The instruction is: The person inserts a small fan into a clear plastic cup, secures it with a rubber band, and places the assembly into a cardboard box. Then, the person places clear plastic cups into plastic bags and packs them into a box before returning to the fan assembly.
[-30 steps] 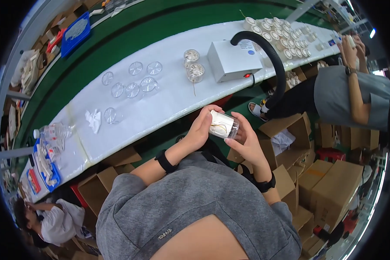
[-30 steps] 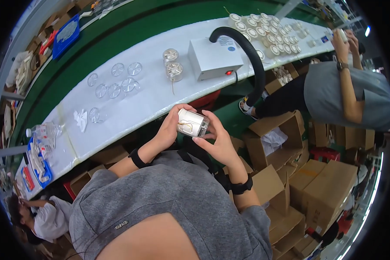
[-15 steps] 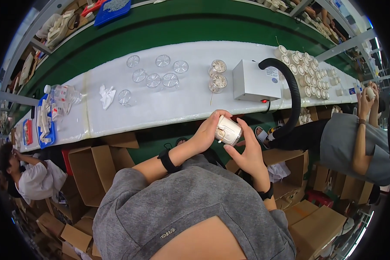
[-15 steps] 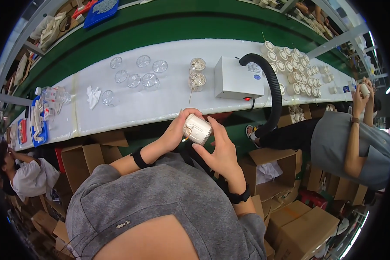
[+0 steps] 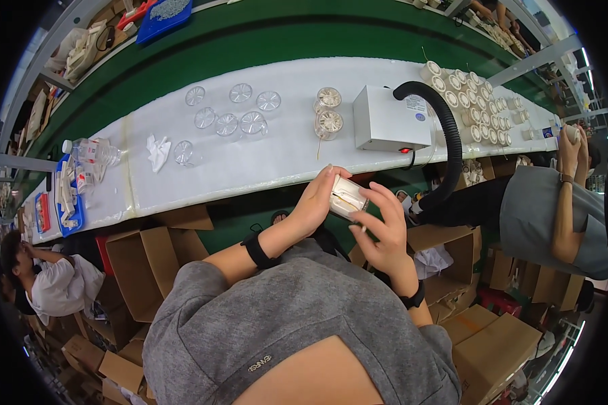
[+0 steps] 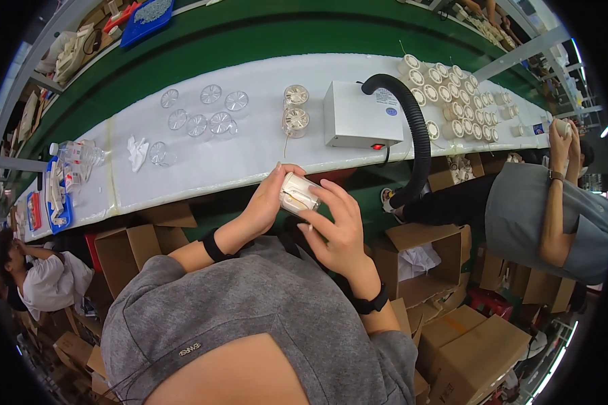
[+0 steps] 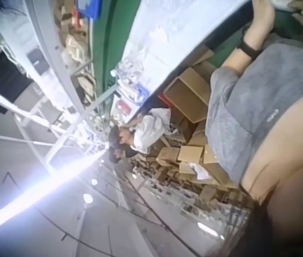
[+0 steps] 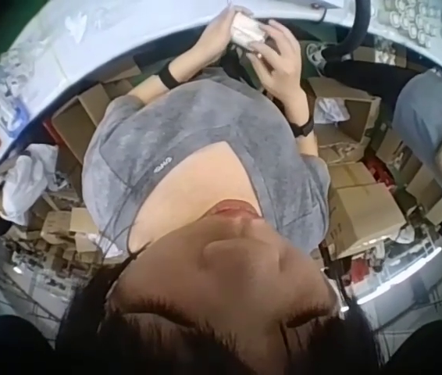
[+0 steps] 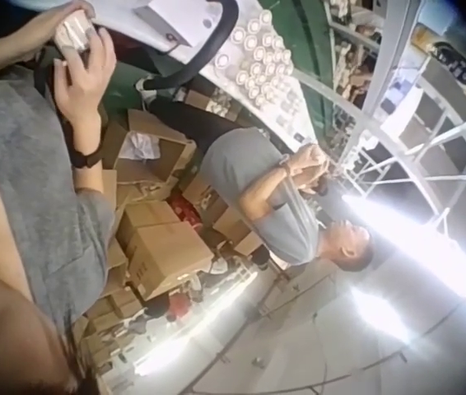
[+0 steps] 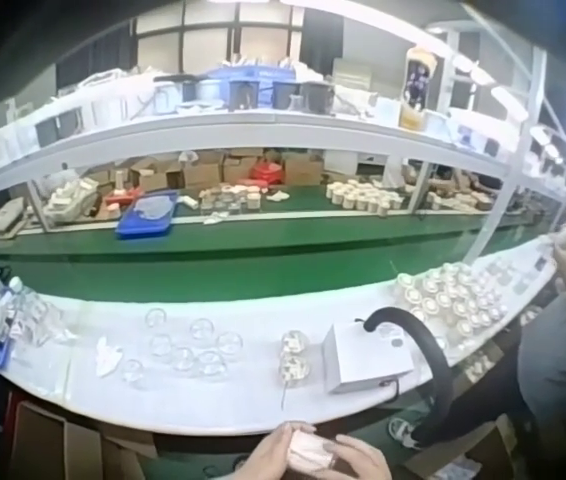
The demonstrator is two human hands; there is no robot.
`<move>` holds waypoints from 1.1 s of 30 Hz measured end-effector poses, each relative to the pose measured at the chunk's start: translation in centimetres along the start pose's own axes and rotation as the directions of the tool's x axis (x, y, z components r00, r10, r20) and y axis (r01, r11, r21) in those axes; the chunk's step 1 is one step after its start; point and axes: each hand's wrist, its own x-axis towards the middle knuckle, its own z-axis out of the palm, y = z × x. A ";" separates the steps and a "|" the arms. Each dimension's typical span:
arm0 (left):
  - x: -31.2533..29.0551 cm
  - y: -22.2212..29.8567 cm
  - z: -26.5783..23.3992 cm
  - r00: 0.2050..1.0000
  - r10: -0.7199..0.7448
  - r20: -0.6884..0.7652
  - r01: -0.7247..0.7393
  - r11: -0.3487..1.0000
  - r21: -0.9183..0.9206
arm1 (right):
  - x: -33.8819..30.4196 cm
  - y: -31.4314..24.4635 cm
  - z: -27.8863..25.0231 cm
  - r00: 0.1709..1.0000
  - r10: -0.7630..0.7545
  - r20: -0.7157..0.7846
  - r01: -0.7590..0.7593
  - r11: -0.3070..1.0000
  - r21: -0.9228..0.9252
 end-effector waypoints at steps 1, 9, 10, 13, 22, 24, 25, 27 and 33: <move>0.0 0.2 0.2 0.999 0.039 0.007 -0.039 0.999 0.008 | -0.1 -0.1 0.0 0.999 0.040 -0.009 -0.039 0.998 0.053; -0.6 1.6 1.1 0.985 0.092 0.145 -0.112 0.984 0.138 | -1.1 -0.2 0.7 0.875 0.481 0.053 -0.440 0.743 0.505; -0.7 1.6 1.2 0.985 0.090 0.146 -0.110 0.984 0.139 | -1.2 -0.2 0.6 0.874 0.483 0.053 -0.441 0.742 0.505; -0.9 1.8 1.3 0.959 0.207 0.195 -0.247 0.945 0.213 | -1.2 -0.2 0.4 0.847 0.515 0.128 -0.473 0.623 0.623; -0.7 2.4 1.0 0.889 0.374 0.266 -0.455 0.796 0.400 | -1.3 0.1 0.3 0.848 0.506 0.155 -0.464 0.572 0.676; -0.7 2.4 1.0 0.891 0.362 0.275 -0.447 0.807 0.385 | -1.1 0.0 0.2 0.843 0.509 0.173 -0.480 0.568 0.669; -0.7 2.4 1.0 0.892 0.356 0.279 -0.443 0.813 0.377 | -1.1 0.0 0.1 0.840 0.511 0.182 -0.488 0.566 0.664; -0.6 2.4 1.0 0.898 0.338 0.283 -0.427 0.827 0.366 | -0.9 0.1 0.1 0.846 0.504 0.171 -0.483 0.591 0.646; 0.0 2.7 1.1 0.828 0.435 0.355 -0.553 0.740 0.383 | -0.5 -0.2 0.1 0.867 0.481 0.126 -0.467 0.700 0.540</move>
